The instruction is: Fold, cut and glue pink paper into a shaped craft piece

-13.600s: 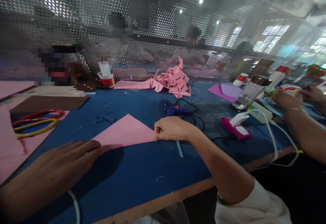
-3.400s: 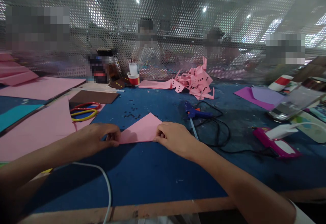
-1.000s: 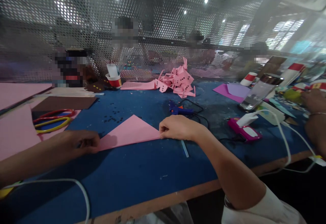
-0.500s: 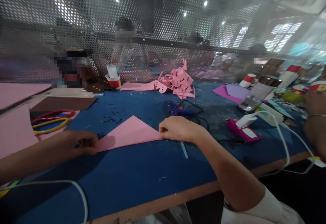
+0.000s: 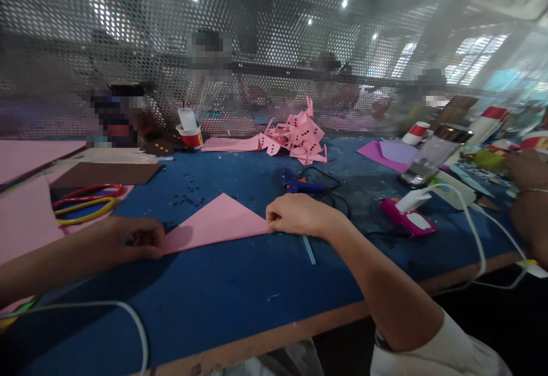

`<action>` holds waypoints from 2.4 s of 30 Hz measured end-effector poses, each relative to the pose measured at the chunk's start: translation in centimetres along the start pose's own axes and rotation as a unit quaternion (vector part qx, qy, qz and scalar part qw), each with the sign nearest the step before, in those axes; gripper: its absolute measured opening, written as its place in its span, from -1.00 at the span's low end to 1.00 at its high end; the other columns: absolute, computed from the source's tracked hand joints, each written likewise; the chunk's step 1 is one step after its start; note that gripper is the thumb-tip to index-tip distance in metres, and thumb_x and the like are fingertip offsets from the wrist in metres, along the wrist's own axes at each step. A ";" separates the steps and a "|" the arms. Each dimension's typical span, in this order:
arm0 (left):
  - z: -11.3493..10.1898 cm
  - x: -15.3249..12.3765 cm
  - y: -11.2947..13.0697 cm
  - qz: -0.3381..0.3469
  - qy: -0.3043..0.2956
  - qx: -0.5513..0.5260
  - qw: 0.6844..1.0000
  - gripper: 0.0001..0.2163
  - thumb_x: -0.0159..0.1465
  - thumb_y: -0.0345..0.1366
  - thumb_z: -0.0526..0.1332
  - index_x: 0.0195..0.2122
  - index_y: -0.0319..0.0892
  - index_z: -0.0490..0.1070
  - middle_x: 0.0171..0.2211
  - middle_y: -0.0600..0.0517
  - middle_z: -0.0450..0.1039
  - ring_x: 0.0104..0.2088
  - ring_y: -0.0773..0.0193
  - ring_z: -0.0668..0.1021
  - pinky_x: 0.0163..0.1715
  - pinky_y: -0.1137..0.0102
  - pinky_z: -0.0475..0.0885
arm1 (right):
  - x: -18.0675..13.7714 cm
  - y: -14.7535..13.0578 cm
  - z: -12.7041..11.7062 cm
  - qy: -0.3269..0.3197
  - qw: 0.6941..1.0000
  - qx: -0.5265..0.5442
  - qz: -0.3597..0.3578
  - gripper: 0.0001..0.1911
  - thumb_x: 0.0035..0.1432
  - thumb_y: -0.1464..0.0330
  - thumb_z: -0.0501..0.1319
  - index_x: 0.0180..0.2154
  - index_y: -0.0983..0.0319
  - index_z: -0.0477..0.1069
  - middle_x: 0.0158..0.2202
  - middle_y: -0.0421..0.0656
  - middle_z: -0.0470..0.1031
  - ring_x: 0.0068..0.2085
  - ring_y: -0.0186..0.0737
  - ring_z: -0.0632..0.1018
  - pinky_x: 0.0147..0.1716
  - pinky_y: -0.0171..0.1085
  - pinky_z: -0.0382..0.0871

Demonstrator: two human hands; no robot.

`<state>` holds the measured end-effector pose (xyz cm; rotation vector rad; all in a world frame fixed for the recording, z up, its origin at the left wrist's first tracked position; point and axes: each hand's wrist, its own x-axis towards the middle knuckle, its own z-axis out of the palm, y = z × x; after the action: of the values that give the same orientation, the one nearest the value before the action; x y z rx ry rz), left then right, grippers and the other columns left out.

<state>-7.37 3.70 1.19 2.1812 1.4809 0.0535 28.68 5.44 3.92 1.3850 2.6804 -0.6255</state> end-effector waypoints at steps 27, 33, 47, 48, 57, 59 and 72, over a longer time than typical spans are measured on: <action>0.3 0.3 -0.9 0.033 0.029 0.010 0.999 -0.86 0.16 -0.13 0.30 -0.39 -0.05 0.55 -0.41 0.07 0.54 -0.37 0.19 0.52 -0.36 0.41 0.34 | 0.0 0.4 0.2 0.005 1.000 -0.005 -0.004 -0.83 0.22 0.25 0.23 -0.31 0.18 0.53 -0.29 -0.20 0.62 -0.30 -0.24 0.55 -0.40 -0.32 0.18; 0.3 0.5 -1.3 0.024 0.009 0.006 1.000 -0.80 0.18 -0.08 0.30 -0.36 -0.09 0.57 -0.37 0.05 0.55 -0.34 0.17 0.52 -0.32 0.40 0.32 | 0.2 0.5 0.2 -0.001 1.000 -0.014 -0.003 -0.82 0.23 0.22 0.24 -0.29 0.17 0.54 -0.27 -0.19 0.62 -0.27 -0.23 0.55 -0.37 -0.34 0.19; -0.2 0.6 -1.1 0.045 -0.001 -0.006 0.999 -0.77 0.16 -0.03 0.33 -0.36 -0.07 0.56 -0.36 0.08 0.51 -0.33 0.22 0.52 -0.31 0.42 0.33 | 0.2 0.4 0.1 -0.007 1.000 -0.003 0.006 -0.82 0.22 0.23 0.22 -0.32 0.18 0.53 -0.28 -0.20 0.62 -0.29 -0.24 0.53 -0.40 -0.32 0.13; -0.3 0.5 -1.1 0.045 -0.003 -0.007 0.999 -0.77 0.16 -0.03 0.33 -0.35 -0.07 0.57 -0.36 0.08 0.50 -0.33 0.23 0.52 -0.31 0.43 0.33 | 0.2 0.4 0.1 -0.008 1.000 -0.001 0.009 -0.82 0.21 0.23 0.22 -0.32 0.18 0.53 -0.29 -0.20 0.62 -0.29 -0.24 0.53 -0.40 -0.32 0.13; -0.8 0.4 -0.4 0.033 -0.021 -0.014 0.999 -0.80 0.15 -0.08 0.34 -0.36 -0.09 0.56 -0.35 0.08 0.50 -0.34 0.27 0.52 -0.36 0.46 0.32 | 0.2 -0.1 0.0 -0.020 0.999 0.010 0.031 -0.80 0.23 0.21 0.22 -0.33 0.17 0.52 -0.31 -0.20 0.61 -0.31 -0.22 0.53 -0.39 -0.31 0.16; -0.9 0.2 -0.2 0.030 -0.026 -0.021 0.999 -0.81 0.15 -0.09 0.33 -0.35 -0.09 0.56 -0.36 0.09 0.50 -0.36 0.28 0.52 -0.37 0.47 0.32 | 0.3 0.0 0.1 -0.024 0.999 0.013 0.034 -0.81 0.22 0.21 0.22 -0.33 0.16 0.52 -0.32 -0.21 0.60 -0.31 -0.22 0.53 -0.38 -0.31 0.17; -1.8 -0.4 -0.3 0.030 -0.031 0.024 0.999 -0.84 0.17 -0.10 0.32 -0.32 -0.03 0.58 -0.29 0.08 0.51 -0.28 0.25 0.54 -0.30 0.45 0.34 | 0.3 -0.4 0.0 -0.027 0.998 0.006 0.052 -0.81 0.22 0.21 0.22 -0.33 0.16 0.53 -0.31 -0.20 0.61 -0.30 -0.20 0.53 -0.37 -0.31 0.20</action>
<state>-8.33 4.10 2.71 2.2446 1.3954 -0.0287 28.22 5.51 3.99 1.4780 2.5487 -0.6594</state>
